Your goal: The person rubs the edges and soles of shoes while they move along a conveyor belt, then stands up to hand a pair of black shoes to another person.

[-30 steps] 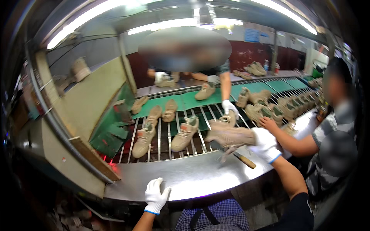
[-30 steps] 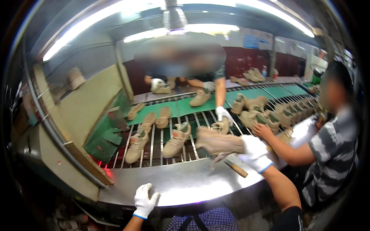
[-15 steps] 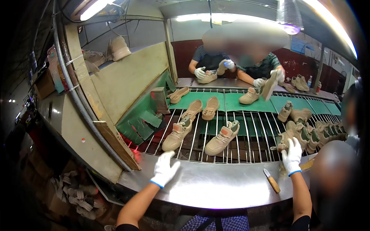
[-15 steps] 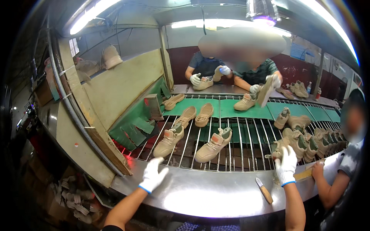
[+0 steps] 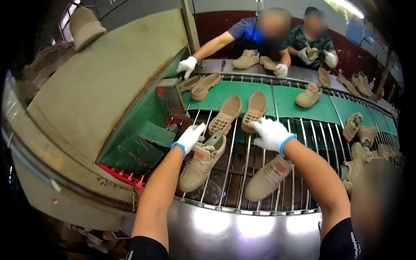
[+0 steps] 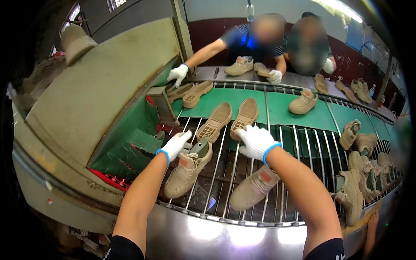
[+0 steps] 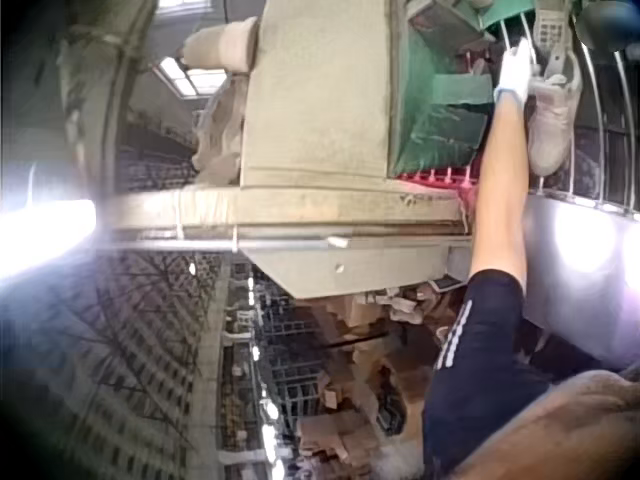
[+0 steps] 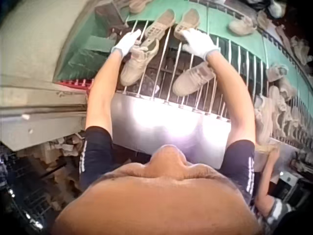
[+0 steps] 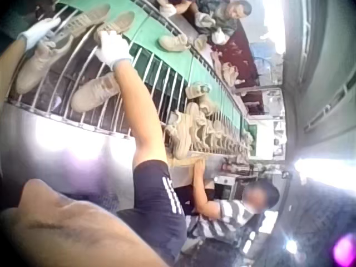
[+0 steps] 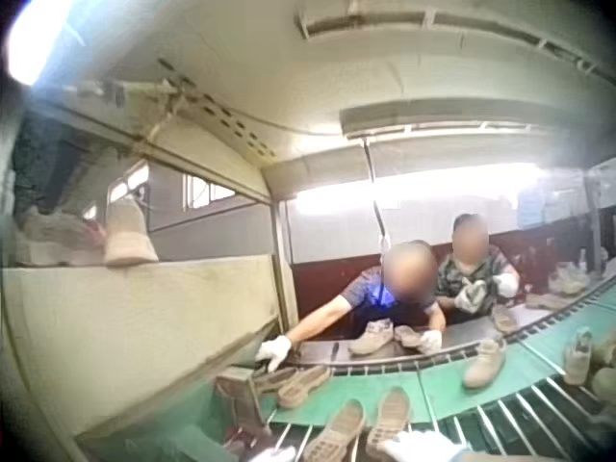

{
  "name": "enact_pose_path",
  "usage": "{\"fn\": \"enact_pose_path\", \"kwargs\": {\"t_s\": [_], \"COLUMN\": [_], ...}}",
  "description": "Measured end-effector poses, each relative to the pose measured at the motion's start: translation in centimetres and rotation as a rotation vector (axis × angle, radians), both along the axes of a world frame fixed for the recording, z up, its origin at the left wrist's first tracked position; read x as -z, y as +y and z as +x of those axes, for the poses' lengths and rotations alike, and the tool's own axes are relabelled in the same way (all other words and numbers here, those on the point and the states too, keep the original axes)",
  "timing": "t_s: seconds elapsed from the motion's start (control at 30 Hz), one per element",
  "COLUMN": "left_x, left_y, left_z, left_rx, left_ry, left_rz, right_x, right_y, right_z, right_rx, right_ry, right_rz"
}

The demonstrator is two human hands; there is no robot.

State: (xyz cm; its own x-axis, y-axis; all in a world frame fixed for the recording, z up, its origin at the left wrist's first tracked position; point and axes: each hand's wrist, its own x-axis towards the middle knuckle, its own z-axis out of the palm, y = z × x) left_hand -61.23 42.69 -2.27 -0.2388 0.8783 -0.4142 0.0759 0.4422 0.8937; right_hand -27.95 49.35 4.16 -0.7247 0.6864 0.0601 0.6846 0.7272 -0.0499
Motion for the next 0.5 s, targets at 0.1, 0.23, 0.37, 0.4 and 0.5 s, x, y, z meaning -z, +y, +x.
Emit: {"fn": "enact_pose_path", "kwargs": {"t_s": [0.1, 0.23, 0.37, 0.4, 0.5], "left_x": [2.7, 2.8, 5.4, 7.7, 4.6], "left_y": [5.0, 7.5, 8.8, 9.5, 9.1], "left_z": [-1.1, -0.4, 0.4, -0.6, 0.2], "left_rx": [0.163, 0.241, 0.330, 0.325, 0.177], "left_ry": [-0.023, 0.167, 0.148, 0.178, 0.105], "left_rz": [-0.012, -0.069, 0.081, 0.152, 0.183], "right_x": [3.0, 5.2, 4.5, 3.6, 0.3], "right_y": [4.7, 7.2, 6.7, 5.9, 3.5], "right_z": [-2.3, -4.2, -4.4, -4.7, -2.8], "right_rx": [0.080, 0.082, 0.047, 0.042, 0.008], "right_ry": [-0.142, -0.236, -0.026, 0.032, 0.227], "right_rz": [-0.005, 0.018, -0.012, -0.051, -0.132]}}
